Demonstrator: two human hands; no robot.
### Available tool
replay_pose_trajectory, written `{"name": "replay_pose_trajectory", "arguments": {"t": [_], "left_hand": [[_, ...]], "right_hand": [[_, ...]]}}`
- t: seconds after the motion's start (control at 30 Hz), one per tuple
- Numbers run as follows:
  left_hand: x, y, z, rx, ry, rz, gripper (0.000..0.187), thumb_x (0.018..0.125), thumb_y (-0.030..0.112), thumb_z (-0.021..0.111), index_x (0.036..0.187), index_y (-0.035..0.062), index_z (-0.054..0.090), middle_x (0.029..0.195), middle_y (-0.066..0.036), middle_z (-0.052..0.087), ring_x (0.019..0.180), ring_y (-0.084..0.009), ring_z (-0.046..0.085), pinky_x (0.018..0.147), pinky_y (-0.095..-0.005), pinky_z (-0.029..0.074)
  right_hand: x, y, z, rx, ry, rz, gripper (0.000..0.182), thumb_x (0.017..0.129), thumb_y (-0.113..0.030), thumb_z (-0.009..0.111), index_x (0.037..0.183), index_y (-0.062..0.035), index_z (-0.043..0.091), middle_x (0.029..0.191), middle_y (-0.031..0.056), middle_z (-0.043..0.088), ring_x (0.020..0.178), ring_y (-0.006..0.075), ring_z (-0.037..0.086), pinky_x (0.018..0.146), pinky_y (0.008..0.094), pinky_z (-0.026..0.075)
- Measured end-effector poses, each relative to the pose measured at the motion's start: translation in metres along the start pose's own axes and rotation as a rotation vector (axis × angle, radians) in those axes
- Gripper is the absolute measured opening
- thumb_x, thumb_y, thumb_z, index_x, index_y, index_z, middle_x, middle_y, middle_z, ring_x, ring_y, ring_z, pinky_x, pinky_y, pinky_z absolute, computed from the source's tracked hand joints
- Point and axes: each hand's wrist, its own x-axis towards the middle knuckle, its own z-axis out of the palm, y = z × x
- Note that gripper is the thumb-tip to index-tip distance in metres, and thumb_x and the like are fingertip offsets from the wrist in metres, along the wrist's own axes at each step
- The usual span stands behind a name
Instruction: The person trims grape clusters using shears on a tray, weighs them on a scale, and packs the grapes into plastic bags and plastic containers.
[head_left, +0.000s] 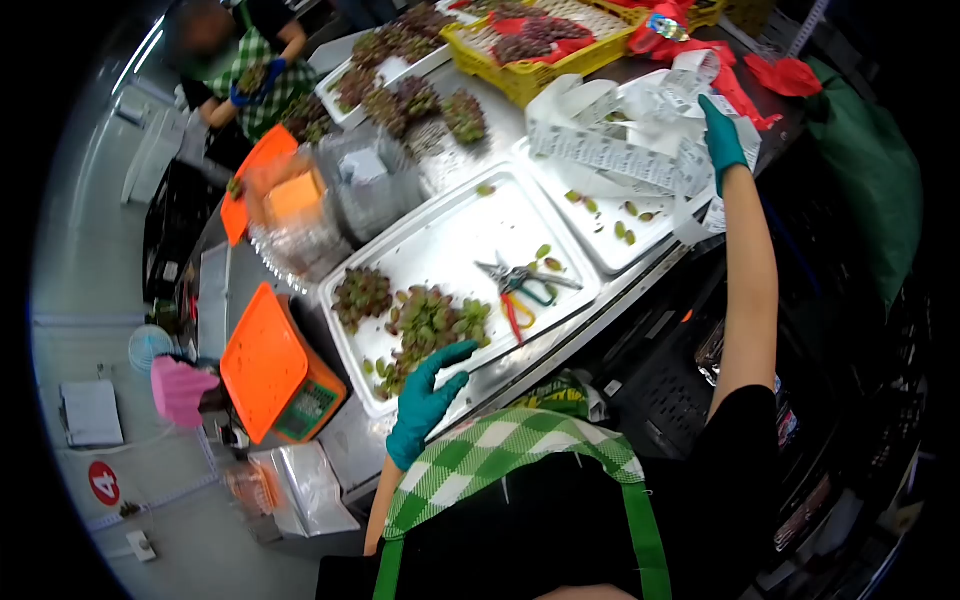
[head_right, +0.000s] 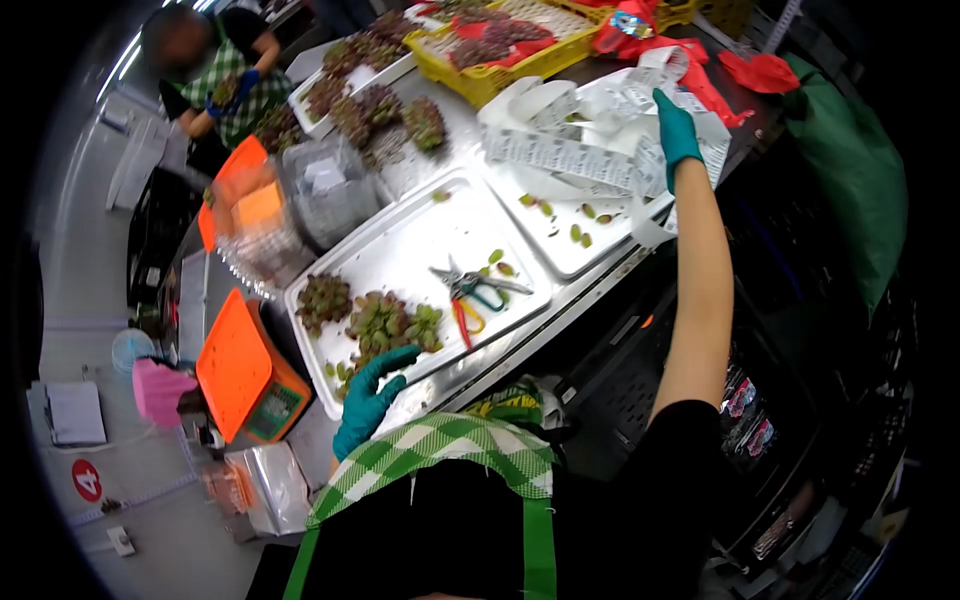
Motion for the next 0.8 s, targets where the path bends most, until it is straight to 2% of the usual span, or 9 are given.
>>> {"name": "replay_pose_trajectory", "arguments": {"t": [0.03,0.07,0.1,0.17,0.2,0.27,0.47,0.63,0.8], "left_hand": [[-0.004,0.006,0.001,0.004,0.019,-0.018,0.034,0.082,0.010,0.055,0.116,0.0053,0.051,0.112,-0.007,0.056,0.106,-0.0167,0.051,0.091,-0.0290,0.037],[-0.007,0.006,0.002,0.011,0.060,-0.011,0.032,0.082,0.010,0.055,0.113,0.0042,0.053,0.110,-0.006,0.057,0.101,-0.0161,0.052,0.089,-0.0286,0.038],[0.001,-0.029,-0.048,0.006,0.150,0.091,0.030,0.082,0.010,0.055,0.111,0.0035,0.054,0.107,-0.006,0.058,0.098,-0.0151,0.053,0.087,-0.0277,0.039],[-0.031,-0.036,-0.061,-0.173,0.232,-0.064,0.027,0.084,0.008,0.051,0.110,0.0007,0.054,0.106,-0.009,0.058,0.101,-0.0169,0.053,0.089,-0.0286,0.038],[-0.033,-0.046,-0.070,-0.237,0.296,-0.033,0.025,0.085,0.008,0.051,0.108,0.0019,0.055,0.103,-0.006,0.060,0.095,-0.0131,0.054,0.084,-0.0254,0.040],[-0.053,-0.051,-0.100,-0.307,0.383,-0.063,0.024,0.086,0.009,0.050,0.108,0.0004,0.054,0.101,-0.009,0.060,0.093,-0.0148,0.055,0.084,-0.0259,0.041],[-0.045,-0.098,-0.121,-0.447,0.604,-0.067,0.024,0.086,0.012,0.051,0.106,-0.0001,0.055,0.092,-0.010,0.062,0.085,-0.0159,0.058,0.079,-0.0256,0.043],[-0.040,-0.109,-0.117,-0.478,0.578,-0.061,0.025,0.086,0.012,0.050,0.107,-0.0009,0.053,0.091,-0.010,0.061,0.085,-0.0158,0.058,0.079,-0.0277,0.044],[-0.032,-0.108,-0.105,-0.483,0.567,-0.132,0.026,0.086,0.010,0.050,0.109,-0.0016,0.052,0.093,-0.008,0.060,0.087,-0.0133,0.055,0.082,-0.0248,0.041]], "right_hand": [[0.000,0.006,0.000,-0.246,-0.018,-0.033,0.070,0.072,-0.049,0.060,0.113,0.0058,0.049,0.100,0.0193,0.057,0.089,0.0204,0.056,0.075,0.0318,0.045],[-0.005,0.021,0.016,-0.118,0.153,-0.230,0.063,0.074,-0.040,0.062,0.116,0.0040,0.047,0.105,0.0188,0.054,0.095,0.0202,0.053,0.080,0.0296,0.043],[-0.038,-0.025,0.075,-0.071,0.114,-0.398,0.060,0.075,-0.037,0.062,0.117,0.0032,0.046,0.107,0.0180,0.053,0.097,0.0201,0.052,0.082,0.0287,0.042],[-0.146,-0.029,0.117,-0.056,-0.058,-0.498,0.056,0.077,-0.030,0.062,0.119,0.0016,0.044,0.111,0.0166,0.052,0.101,0.0199,0.050,0.086,0.0270,0.039],[-0.173,-0.022,0.141,-0.053,-0.194,-0.500,0.053,0.078,-0.028,0.061,0.119,0.0007,0.044,0.112,0.0156,0.052,0.101,0.0196,0.050,0.087,0.0271,0.039],[-0.231,-0.010,0.191,0.017,-0.399,-0.447,0.048,0.079,-0.024,0.060,0.118,-0.0006,0.046,0.110,0.0133,0.052,0.099,0.0181,0.051,0.085,0.0262,0.040],[-0.314,-0.009,0.271,-0.110,-0.770,-0.269,0.043,0.080,-0.026,0.059,0.115,-0.0045,0.050,0.090,0.0079,0.059,0.082,0.0141,0.055,0.075,0.0248,0.044],[-0.323,-0.012,0.304,-0.125,-0.850,-0.222,0.041,0.081,-0.028,0.057,0.113,-0.0043,0.052,0.099,0.0111,0.059,0.088,0.0168,0.056,0.079,0.0265,0.043],[-0.312,-0.011,0.316,0.032,-0.941,-0.065,0.037,0.083,-0.026,0.054,0.109,0.0016,0.053,0.094,0.0080,0.060,0.084,0.0134,0.056,0.078,0.0249,0.043]]}}
